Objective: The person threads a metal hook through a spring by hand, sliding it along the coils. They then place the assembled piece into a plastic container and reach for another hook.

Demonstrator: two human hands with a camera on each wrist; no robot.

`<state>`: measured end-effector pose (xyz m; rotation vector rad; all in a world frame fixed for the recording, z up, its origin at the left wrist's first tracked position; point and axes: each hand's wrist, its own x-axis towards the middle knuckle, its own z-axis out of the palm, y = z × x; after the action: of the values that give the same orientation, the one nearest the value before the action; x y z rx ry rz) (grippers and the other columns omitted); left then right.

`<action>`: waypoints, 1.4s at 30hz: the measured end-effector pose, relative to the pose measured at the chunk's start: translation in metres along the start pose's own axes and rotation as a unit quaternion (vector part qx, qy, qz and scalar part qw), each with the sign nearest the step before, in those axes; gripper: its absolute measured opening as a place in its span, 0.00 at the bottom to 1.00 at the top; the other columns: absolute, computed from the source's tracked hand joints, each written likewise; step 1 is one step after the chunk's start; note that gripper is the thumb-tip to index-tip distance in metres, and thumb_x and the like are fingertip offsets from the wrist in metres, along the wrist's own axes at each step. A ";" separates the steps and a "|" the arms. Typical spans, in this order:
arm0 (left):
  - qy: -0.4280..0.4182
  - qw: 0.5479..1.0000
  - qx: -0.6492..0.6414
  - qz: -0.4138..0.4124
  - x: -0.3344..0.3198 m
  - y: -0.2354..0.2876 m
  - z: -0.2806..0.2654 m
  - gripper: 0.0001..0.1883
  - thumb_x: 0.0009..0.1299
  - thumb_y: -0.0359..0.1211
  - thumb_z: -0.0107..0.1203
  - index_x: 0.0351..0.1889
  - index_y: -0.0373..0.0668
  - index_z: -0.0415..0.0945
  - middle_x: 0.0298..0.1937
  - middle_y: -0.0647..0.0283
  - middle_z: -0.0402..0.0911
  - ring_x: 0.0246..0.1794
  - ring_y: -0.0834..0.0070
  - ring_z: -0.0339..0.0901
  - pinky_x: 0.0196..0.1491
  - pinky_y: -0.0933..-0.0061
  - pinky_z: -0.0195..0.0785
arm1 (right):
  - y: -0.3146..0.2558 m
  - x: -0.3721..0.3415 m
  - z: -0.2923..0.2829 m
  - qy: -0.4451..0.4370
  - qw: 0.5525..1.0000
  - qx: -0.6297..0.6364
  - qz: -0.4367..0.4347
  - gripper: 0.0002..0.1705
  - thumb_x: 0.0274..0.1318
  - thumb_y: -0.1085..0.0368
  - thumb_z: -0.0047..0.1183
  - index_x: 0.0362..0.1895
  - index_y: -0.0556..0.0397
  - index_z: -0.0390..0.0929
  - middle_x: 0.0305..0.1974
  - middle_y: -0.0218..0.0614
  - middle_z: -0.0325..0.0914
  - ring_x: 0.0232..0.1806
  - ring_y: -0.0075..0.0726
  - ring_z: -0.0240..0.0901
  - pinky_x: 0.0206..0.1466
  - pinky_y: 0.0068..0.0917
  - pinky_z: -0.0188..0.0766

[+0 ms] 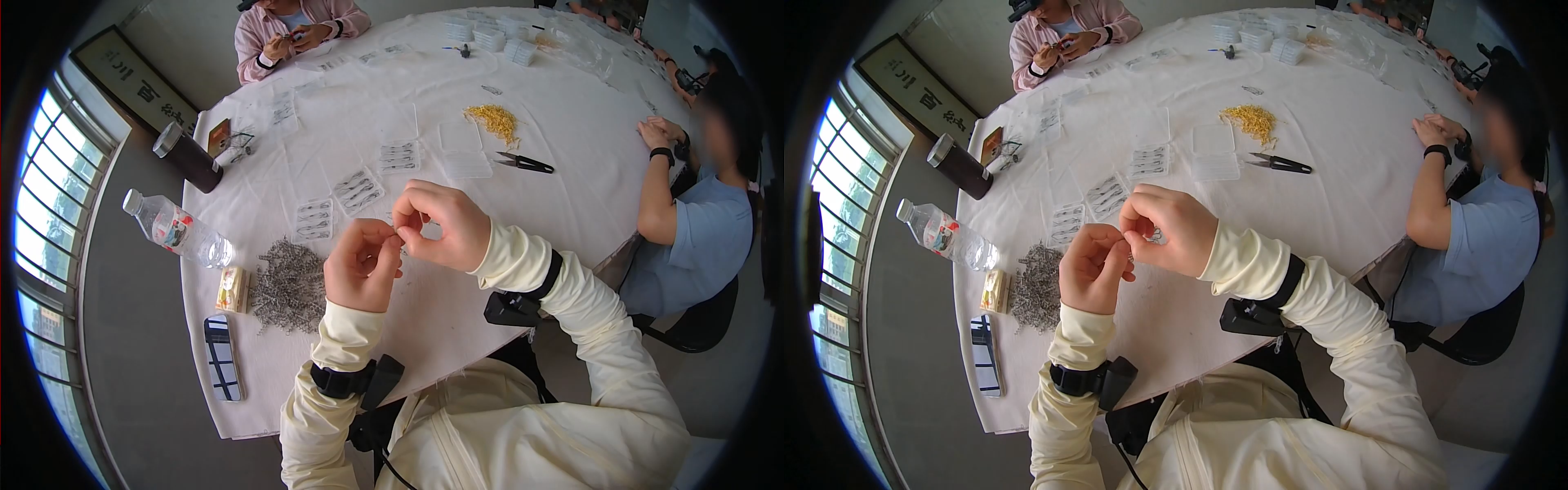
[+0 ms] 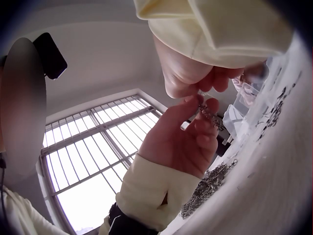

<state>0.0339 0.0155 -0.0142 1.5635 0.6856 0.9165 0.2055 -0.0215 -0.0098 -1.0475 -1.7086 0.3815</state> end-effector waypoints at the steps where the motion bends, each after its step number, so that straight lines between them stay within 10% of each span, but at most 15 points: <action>1: 0.000 1.000 0.000 0.000 0.000 0.000 0.000 0.05 0.71 0.26 0.54 0.41 0.36 0.73 0.35 0.66 0.80 0.30 0.86 0.76 0.30 0.83 0.72 | -0.001 0.000 0.000 0.003 1.000 -0.015 -0.013 0.07 0.47 0.77 0.54 0.31 0.56 0.70 0.29 0.33 0.70 0.28 0.31 0.70 0.33 0.27 0.70; 42: 0.024 0.997 -0.077 -0.009 0.002 0.001 0.001 0.05 0.74 0.29 0.50 0.44 0.38 0.72 0.32 0.67 0.77 0.24 0.84 0.71 0.29 0.79 0.69 | -0.002 0.001 -0.004 0.011 0.997 -0.062 -0.052 0.08 0.44 0.77 0.58 0.31 0.55 0.75 0.31 0.33 0.74 0.32 0.34 0.76 0.34 0.26 0.73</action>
<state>0.0352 0.0164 -0.0133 1.4016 0.6470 0.9720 0.2084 -0.0228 -0.0066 -1.0435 -1.7773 0.1998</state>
